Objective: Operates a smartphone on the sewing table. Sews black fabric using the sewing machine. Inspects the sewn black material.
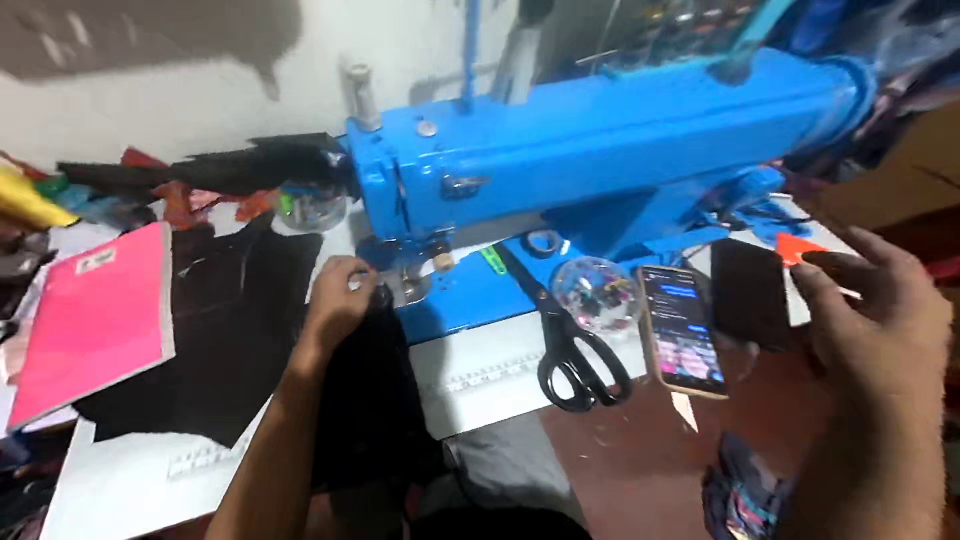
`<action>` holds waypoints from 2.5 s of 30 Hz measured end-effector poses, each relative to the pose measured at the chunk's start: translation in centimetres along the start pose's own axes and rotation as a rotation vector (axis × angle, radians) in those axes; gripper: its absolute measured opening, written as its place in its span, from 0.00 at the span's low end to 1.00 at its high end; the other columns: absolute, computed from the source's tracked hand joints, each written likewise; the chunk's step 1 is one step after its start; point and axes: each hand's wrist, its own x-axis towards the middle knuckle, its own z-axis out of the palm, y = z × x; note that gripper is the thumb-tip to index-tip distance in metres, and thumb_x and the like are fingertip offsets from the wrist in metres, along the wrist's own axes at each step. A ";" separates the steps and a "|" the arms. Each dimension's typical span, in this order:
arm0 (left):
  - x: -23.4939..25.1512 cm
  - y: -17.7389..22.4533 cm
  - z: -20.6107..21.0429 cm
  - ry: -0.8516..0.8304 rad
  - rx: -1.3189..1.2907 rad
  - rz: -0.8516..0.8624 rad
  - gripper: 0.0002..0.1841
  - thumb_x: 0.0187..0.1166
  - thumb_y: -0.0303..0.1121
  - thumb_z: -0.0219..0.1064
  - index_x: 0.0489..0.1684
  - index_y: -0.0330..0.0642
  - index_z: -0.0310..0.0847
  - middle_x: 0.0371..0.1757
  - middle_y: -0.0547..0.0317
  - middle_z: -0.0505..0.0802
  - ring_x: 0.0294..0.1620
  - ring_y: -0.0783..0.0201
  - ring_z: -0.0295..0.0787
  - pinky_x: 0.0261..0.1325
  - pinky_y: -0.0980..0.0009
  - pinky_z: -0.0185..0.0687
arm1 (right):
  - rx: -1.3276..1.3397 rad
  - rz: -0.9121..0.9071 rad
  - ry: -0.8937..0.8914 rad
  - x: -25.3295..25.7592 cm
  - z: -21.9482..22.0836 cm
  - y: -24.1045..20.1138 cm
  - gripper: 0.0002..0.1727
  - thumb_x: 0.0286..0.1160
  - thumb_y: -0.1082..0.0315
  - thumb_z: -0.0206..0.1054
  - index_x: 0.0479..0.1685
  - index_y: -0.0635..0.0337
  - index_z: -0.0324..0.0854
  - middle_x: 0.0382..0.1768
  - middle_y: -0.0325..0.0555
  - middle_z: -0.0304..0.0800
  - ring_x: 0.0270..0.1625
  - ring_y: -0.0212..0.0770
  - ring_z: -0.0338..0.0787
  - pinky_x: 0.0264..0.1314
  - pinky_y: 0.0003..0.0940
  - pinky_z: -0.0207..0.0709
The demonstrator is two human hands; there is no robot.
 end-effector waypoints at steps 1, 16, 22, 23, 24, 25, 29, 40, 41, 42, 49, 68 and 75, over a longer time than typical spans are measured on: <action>0.0 0.0 -0.1 -0.013 -0.019 0.024 0.12 0.86 0.31 0.64 0.53 0.30 0.87 0.64 0.35 0.87 0.67 0.41 0.84 0.70 0.42 0.78 | 0.019 -0.056 -0.009 -0.1 0.6 -1.4 0.34 0.87 0.55 0.60 0.83 0.72 0.65 0.68 0.73 0.81 0.67 0.50 0.86 0.72 0.38 0.77; 1.4 3.6 1.2 -0.197 0.413 0.120 0.14 0.85 0.32 0.61 0.40 0.32 0.91 0.58 0.35 0.90 0.72 0.34 0.78 0.69 0.36 0.68 | 0.070 -0.644 -0.729 -5.7 16.5 -16.7 0.24 0.87 0.50 0.59 0.68 0.54 0.87 0.64 0.50 0.90 0.71 0.54 0.85 0.72 0.59 0.75; 3.6 0.4 1.6 -0.092 0.421 0.111 0.15 0.84 0.31 0.61 0.54 0.27 0.86 0.71 0.31 0.83 0.78 0.34 0.73 0.73 0.34 0.65 | -0.222 -0.558 -0.681 -4.5 19.5 -19.0 0.25 0.86 0.54 0.62 0.77 0.54 0.80 0.77 0.54 0.80 0.82 0.62 0.74 0.79 0.70 0.63; 3.8 0.3 1.6 -0.087 0.403 0.111 0.15 0.84 0.30 0.61 0.54 0.26 0.86 0.70 0.30 0.83 0.78 0.33 0.73 0.72 0.34 0.65 | -0.262 -0.550 -0.691 -3.6 19.9 -19.2 0.27 0.87 0.52 0.61 0.80 0.54 0.77 0.80 0.54 0.77 0.85 0.64 0.70 0.80 0.72 0.60; 4.0 0.3 1.7 -0.077 0.383 0.115 0.14 0.83 0.29 0.62 0.55 0.27 0.86 0.69 0.30 0.84 0.77 0.33 0.74 0.72 0.34 0.65 | -0.306 -0.548 -0.717 -2.7 20.3 -19.5 0.29 0.88 0.50 0.59 0.83 0.53 0.74 0.83 0.54 0.74 0.87 0.64 0.66 0.82 0.73 0.56; 4.2 0.4 1.7 -0.067 0.362 0.111 0.14 0.81 0.28 0.63 0.56 0.28 0.86 0.69 0.31 0.85 0.76 0.34 0.75 0.73 0.35 0.65 | -0.346 -0.548 -0.755 -1.8 20.8 -19.6 0.30 0.90 0.47 0.55 0.86 0.49 0.70 0.86 0.52 0.70 0.90 0.64 0.61 0.84 0.74 0.51; 4.2 0.8 0.3 -0.018 0.303 0.071 0.14 0.79 0.26 0.66 0.60 0.30 0.86 0.71 0.33 0.83 0.76 0.33 0.75 0.75 0.34 0.66 | -0.476 -0.591 -0.784 0.8 22.5 -18.9 0.30 0.92 0.44 0.49 0.87 0.45 0.70 0.86 0.51 0.71 0.91 0.65 0.57 0.87 0.77 0.39; -6.8 -2.2 1.0 -0.084 0.269 0.436 0.24 0.86 0.47 0.59 0.71 0.42 0.85 0.79 0.45 0.83 0.83 0.42 0.75 0.79 0.39 0.69 | -0.075 -0.930 -0.769 -7.4 20.9 -19.6 0.26 0.93 0.50 0.46 0.77 0.47 0.81 0.82 0.36 0.78 0.91 0.54 0.63 0.87 0.72 0.49; -7.2 -1.9 1.4 -0.083 0.251 0.439 0.24 0.86 0.48 0.58 0.70 0.41 0.85 0.78 0.46 0.84 0.83 0.43 0.74 0.79 0.40 0.69 | -0.073 -0.959 -0.750 -7.4 20.9 -19.4 0.26 0.93 0.51 0.46 0.76 0.48 0.82 0.81 0.36 0.79 0.90 0.55 0.65 0.86 0.72 0.50; -7.5 -1.4 1.7 -0.098 0.236 0.432 0.25 0.87 0.48 0.57 0.71 0.40 0.85 0.79 0.46 0.83 0.84 0.43 0.73 0.80 0.41 0.68 | -0.070 -0.980 -0.733 -7.5 20.8 -19.1 0.26 0.93 0.51 0.46 0.75 0.48 0.83 0.80 0.37 0.81 0.89 0.55 0.67 0.85 0.73 0.51; -7.1 -1.1 2.6 -0.100 0.253 0.415 0.26 0.84 0.52 0.58 0.69 0.45 0.85 0.78 0.49 0.84 0.82 0.46 0.75 0.79 0.41 0.68 | -0.083 -0.976 -0.688 -6.4 20.2 -17.8 0.24 0.92 0.51 0.49 0.65 0.50 0.88 0.71 0.37 0.89 0.83 0.55 0.75 0.84 0.74 0.51; -6.5 0.1 3.3 -0.064 0.343 0.418 0.38 0.76 0.67 0.59 0.68 0.42 0.85 0.77 0.47 0.84 0.80 0.48 0.78 0.76 0.42 0.71 | -0.158 -1.027 -0.710 -2.8 21.7 -18.4 0.21 0.90 0.55 0.52 0.67 0.48 0.87 0.70 0.39 0.88 0.81 0.57 0.76 0.83 0.73 0.53; -5.9 0.5 3.2 -0.088 0.347 0.378 0.42 0.72 0.70 0.61 0.68 0.38 0.84 0.76 0.47 0.85 0.77 0.48 0.80 0.71 0.42 0.74 | -0.124 -1.016 -0.704 -2.1 22.6 -18.3 0.19 0.88 0.57 0.54 0.64 0.48 0.88 0.63 0.43 0.90 0.75 0.59 0.80 0.80 0.74 0.58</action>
